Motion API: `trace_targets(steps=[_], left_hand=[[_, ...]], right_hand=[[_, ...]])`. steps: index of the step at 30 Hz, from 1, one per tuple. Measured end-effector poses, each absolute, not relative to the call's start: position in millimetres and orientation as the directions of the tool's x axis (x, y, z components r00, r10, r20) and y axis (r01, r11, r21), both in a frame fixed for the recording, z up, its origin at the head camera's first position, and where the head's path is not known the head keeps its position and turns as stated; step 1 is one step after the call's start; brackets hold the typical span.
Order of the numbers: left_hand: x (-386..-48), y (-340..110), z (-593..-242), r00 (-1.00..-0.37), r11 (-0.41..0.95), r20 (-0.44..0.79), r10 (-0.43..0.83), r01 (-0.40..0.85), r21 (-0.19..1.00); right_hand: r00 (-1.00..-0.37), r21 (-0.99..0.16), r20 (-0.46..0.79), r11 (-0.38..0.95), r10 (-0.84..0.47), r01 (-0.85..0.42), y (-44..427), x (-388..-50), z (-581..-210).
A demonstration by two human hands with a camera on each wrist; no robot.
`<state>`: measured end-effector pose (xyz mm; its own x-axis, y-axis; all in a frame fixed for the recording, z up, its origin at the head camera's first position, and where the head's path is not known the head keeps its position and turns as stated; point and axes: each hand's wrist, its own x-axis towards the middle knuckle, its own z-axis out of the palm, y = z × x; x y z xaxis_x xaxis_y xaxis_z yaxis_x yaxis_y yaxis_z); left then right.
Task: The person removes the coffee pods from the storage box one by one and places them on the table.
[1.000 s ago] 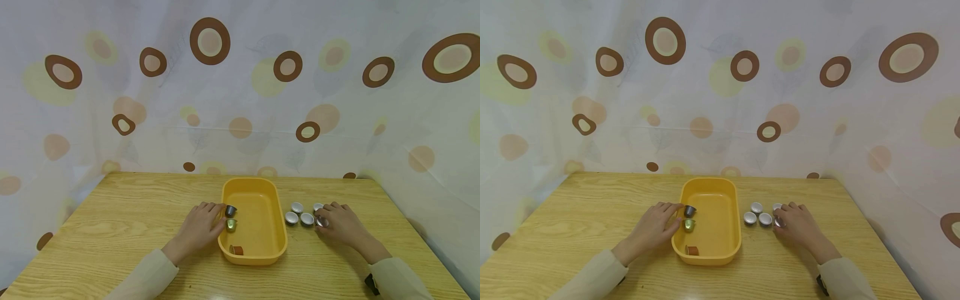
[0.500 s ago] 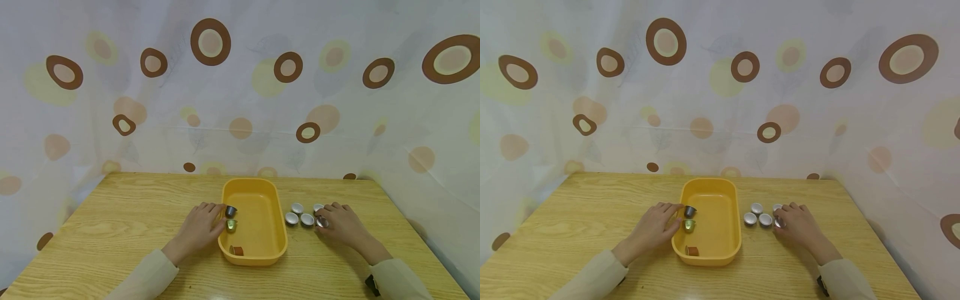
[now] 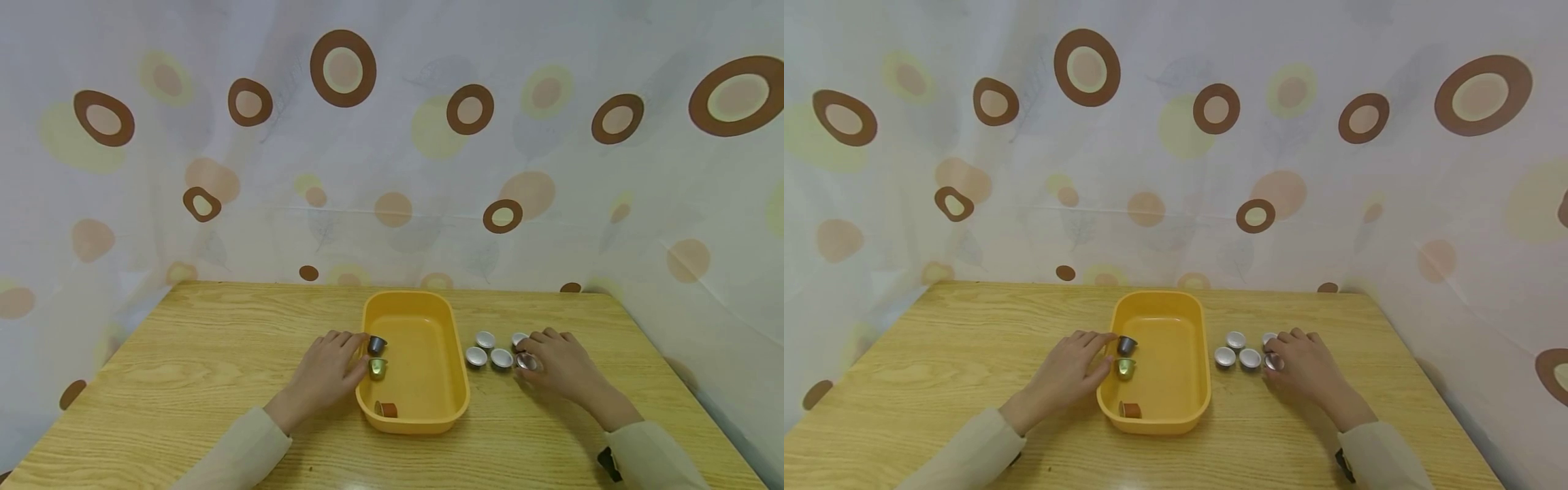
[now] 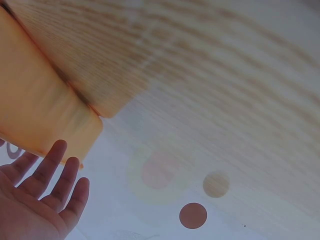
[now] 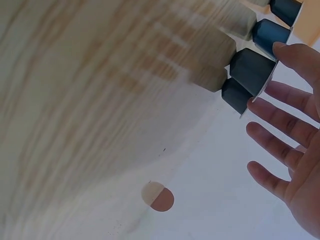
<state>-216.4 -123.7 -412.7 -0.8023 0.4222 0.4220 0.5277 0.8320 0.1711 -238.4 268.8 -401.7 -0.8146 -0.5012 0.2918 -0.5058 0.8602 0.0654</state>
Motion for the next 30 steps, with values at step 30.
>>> trace_targets(steps=[30], left_hand=[[-216,-125,-413,-0.797,0.828,0.430,0.425,0.534,0.170]], right_hand=[[-0.756,0.090,0.357,0.826,-0.549,-0.557,249,-249,-394]])
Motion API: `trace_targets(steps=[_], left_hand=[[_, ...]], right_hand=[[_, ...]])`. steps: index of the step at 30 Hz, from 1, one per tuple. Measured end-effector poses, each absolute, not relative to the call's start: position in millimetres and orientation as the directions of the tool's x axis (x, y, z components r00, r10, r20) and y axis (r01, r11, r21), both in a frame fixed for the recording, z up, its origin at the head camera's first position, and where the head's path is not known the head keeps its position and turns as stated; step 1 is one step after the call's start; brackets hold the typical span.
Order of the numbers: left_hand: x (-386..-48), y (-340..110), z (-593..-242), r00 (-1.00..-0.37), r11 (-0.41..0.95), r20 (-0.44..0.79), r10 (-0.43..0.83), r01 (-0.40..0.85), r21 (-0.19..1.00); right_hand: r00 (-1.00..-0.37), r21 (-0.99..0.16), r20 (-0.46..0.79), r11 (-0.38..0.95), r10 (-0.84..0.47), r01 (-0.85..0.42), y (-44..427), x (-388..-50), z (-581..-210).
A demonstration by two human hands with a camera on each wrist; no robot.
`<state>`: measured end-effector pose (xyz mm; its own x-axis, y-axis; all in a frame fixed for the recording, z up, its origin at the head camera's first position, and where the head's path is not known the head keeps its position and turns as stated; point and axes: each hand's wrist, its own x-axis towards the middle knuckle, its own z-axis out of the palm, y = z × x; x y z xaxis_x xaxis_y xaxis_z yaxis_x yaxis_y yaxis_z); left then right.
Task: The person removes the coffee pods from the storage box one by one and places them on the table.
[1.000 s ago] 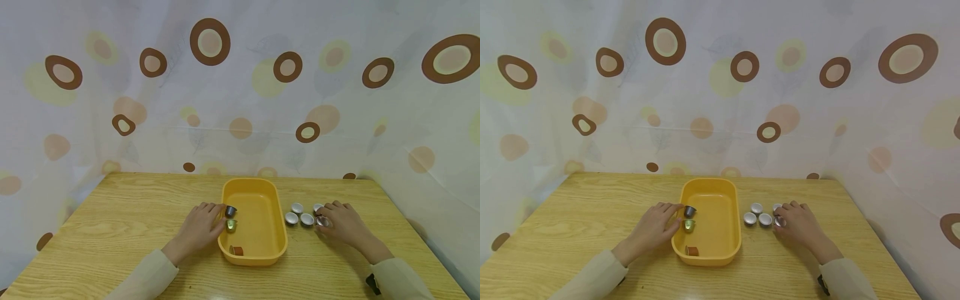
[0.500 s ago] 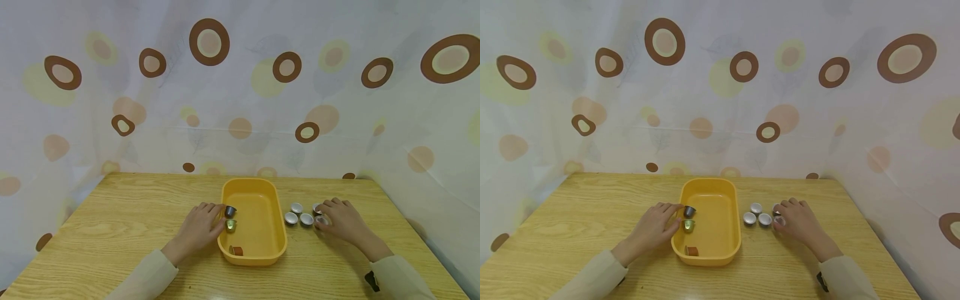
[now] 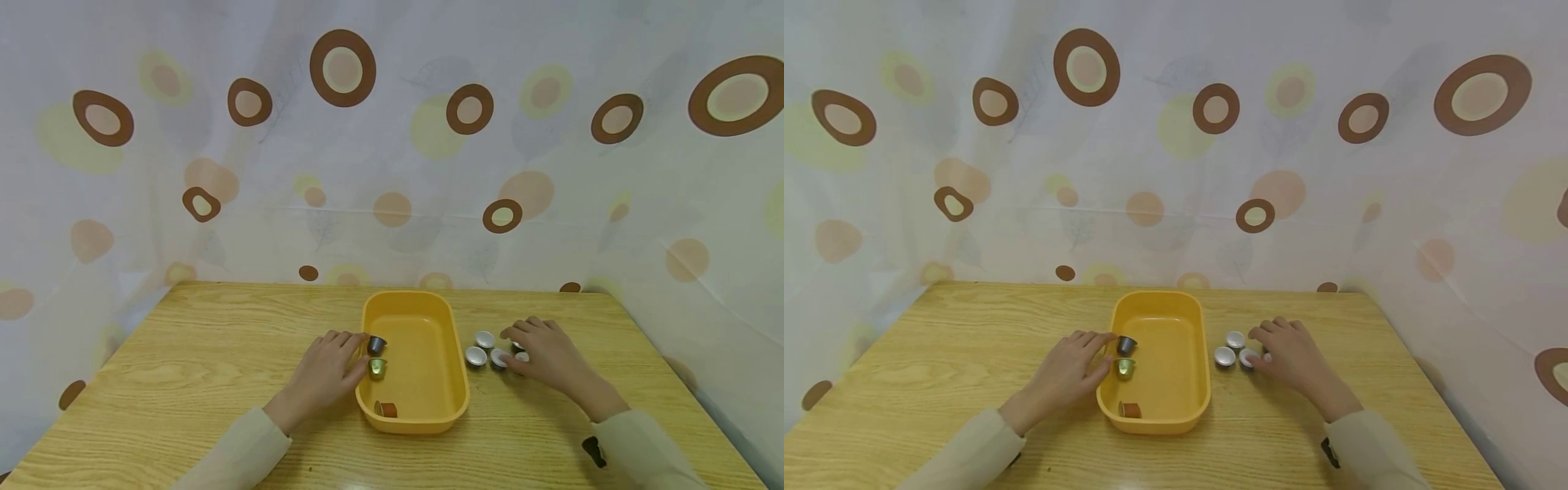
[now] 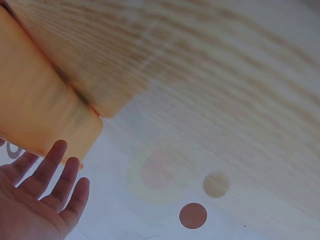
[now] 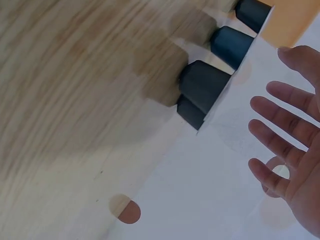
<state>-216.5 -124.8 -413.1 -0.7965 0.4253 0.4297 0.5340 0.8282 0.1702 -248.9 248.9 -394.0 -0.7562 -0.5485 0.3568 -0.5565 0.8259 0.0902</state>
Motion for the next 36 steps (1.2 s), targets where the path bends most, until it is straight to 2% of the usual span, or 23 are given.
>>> trace_targets(steps=[7,15,26,36], left_hand=[[-217,-125,-413,-0.798,0.829,0.428,0.425,0.533,0.170],[-216,-124,-412,-0.800,0.826,0.424,0.424,0.534,0.181],[-216,-124,-412,-0.803,0.829,0.418,0.425,0.530,0.177],[-216,-125,-413,-0.799,0.829,0.423,0.428,0.533,0.168]], right_hand=[[-0.729,0.090,0.367,0.803,-0.577,-0.590,235,-249,-388],[-0.663,0.126,0.411,0.759,-0.626,-0.639,219,-250,-383],[-0.653,0.132,0.393,0.742,-0.648,-0.657,198,-248,-380],[-0.599,0.134,0.414,0.697,-0.685,-0.705,178,-243,-376]])
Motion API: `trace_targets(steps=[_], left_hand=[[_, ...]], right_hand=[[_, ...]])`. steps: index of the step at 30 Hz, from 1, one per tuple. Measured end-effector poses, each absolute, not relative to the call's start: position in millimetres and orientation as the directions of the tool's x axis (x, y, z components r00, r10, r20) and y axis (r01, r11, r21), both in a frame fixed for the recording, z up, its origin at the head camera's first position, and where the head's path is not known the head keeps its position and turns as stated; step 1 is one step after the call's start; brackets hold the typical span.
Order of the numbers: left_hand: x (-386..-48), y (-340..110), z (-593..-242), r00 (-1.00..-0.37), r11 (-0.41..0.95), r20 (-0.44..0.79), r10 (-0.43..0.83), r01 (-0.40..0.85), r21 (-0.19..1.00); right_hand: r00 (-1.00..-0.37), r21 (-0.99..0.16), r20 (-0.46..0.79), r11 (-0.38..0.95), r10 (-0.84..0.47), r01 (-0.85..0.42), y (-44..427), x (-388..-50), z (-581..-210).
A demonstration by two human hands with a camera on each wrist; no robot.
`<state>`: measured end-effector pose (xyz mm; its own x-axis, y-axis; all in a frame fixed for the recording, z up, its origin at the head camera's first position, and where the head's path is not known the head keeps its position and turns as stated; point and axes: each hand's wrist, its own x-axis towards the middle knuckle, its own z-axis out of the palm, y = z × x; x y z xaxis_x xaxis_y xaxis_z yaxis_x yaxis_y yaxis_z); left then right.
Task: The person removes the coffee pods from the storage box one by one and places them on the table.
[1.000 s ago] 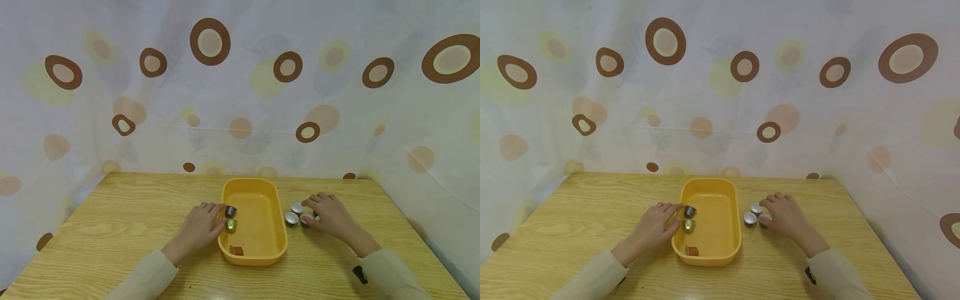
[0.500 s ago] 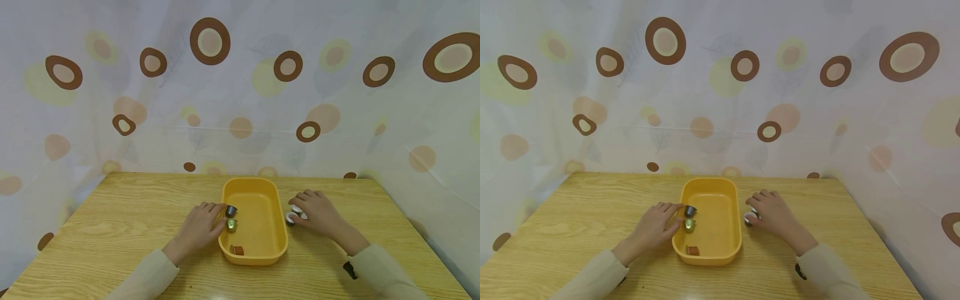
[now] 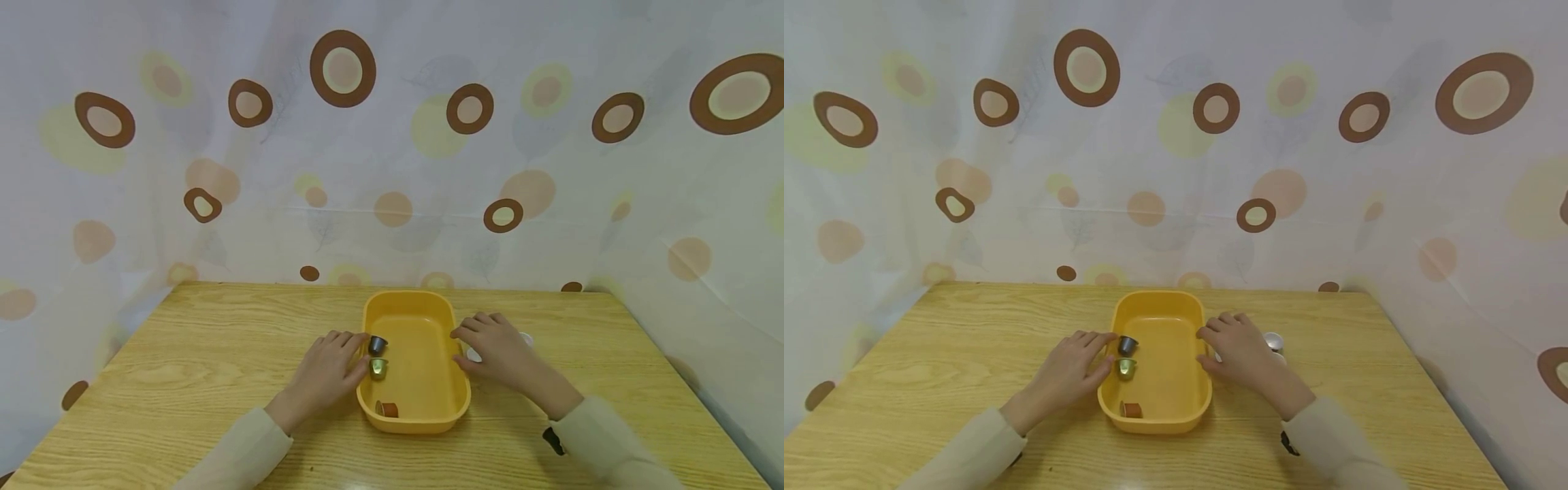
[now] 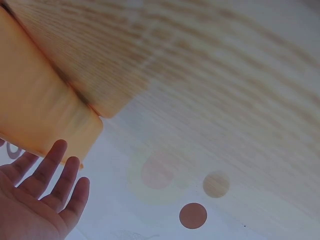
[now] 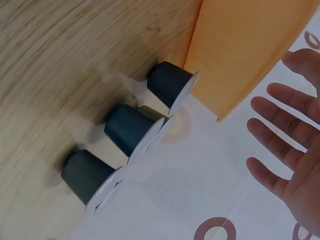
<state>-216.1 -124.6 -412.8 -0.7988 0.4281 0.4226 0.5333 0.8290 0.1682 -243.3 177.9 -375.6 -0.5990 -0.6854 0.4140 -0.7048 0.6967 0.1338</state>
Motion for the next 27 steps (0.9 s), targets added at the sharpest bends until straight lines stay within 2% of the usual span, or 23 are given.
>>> trace_targets(steps=[20,27], left_hand=[[-217,-124,-414,-0.793,0.827,0.436,0.427,0.537,0.166],[-217,-124,-414,-0.793,0.827,0.435,0.427,0.537,0.166]], right_hand=[[-0.568,0.143,0.337,0.637,-0.751,-0.757,150,-236,-390],[-0.559,0.112,0.293,0.608,-0.776,-0.786,142,-233,-392]])
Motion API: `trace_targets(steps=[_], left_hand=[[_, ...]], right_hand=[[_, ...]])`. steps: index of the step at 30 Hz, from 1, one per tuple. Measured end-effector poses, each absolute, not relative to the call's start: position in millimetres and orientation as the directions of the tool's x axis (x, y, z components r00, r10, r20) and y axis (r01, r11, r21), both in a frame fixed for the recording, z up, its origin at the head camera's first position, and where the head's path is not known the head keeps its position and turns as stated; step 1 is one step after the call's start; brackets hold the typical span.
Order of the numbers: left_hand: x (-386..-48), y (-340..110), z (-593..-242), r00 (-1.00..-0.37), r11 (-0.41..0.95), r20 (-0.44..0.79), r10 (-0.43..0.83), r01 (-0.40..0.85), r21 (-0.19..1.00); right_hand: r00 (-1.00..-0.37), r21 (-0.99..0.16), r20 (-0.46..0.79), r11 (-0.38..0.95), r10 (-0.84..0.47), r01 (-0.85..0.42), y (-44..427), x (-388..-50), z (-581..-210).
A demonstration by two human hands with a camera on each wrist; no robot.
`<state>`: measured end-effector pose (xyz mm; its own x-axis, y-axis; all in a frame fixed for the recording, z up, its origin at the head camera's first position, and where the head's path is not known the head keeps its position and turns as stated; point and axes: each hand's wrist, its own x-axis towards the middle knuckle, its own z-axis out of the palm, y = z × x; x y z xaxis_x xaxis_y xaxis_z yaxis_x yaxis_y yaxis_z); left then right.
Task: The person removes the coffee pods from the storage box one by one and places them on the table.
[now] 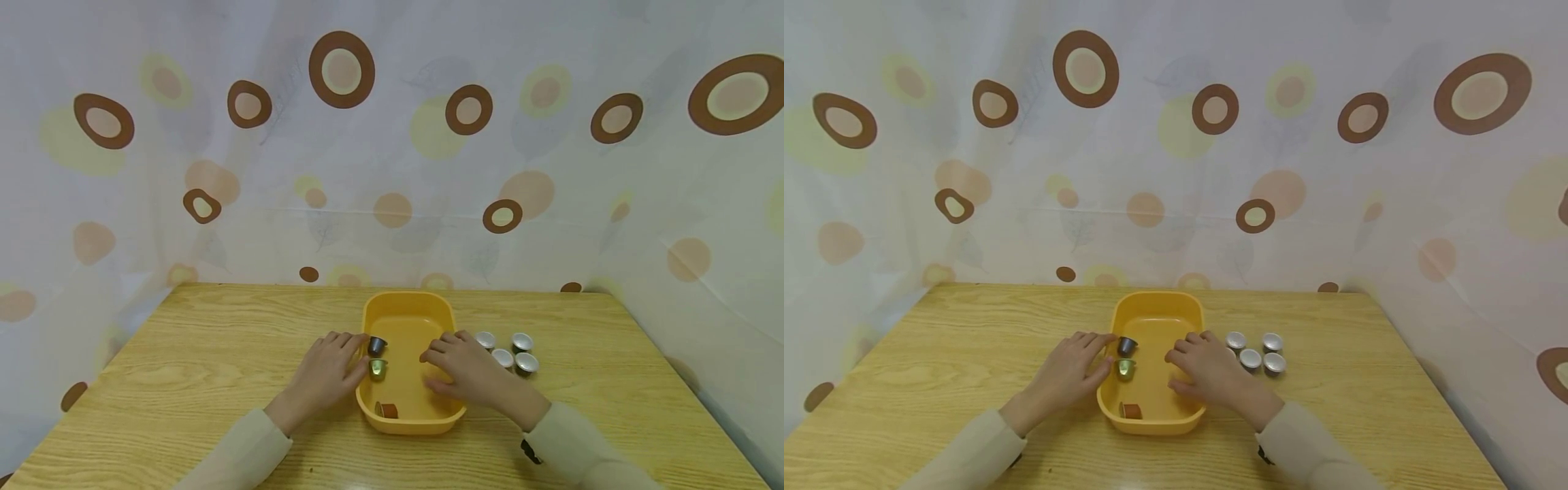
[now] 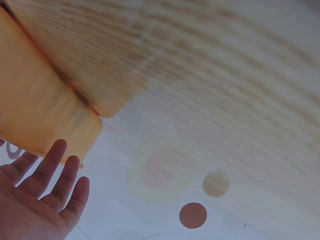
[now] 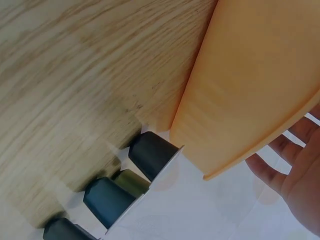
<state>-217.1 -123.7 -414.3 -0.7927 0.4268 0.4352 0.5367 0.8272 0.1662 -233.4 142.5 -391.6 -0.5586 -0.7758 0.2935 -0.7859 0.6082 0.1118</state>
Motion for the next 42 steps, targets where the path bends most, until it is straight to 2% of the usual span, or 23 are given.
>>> trace_targets(steps=[18,33,42], left_hand=[[-217,-124,-413,-0.800,0.834,0.422,0.426,0.529,0.160],[-216,-123,-413,-0.801,0.836,0.426,0.421,0.525,0.160],[-216,-124,-412,-0.805,0.834,0.419,0.421,0.525,0.169]], right_hand=[[-0.481,0.142,0.238,0.520,-0.844,-0.842,118,-230,-391],[-0.462,0.067,0.088,0.468,-0.883,-0.881,99,-226,-392],[-0.413,0.041,0.069,0.416,-0.908,-0.909,92,-227,-395]])
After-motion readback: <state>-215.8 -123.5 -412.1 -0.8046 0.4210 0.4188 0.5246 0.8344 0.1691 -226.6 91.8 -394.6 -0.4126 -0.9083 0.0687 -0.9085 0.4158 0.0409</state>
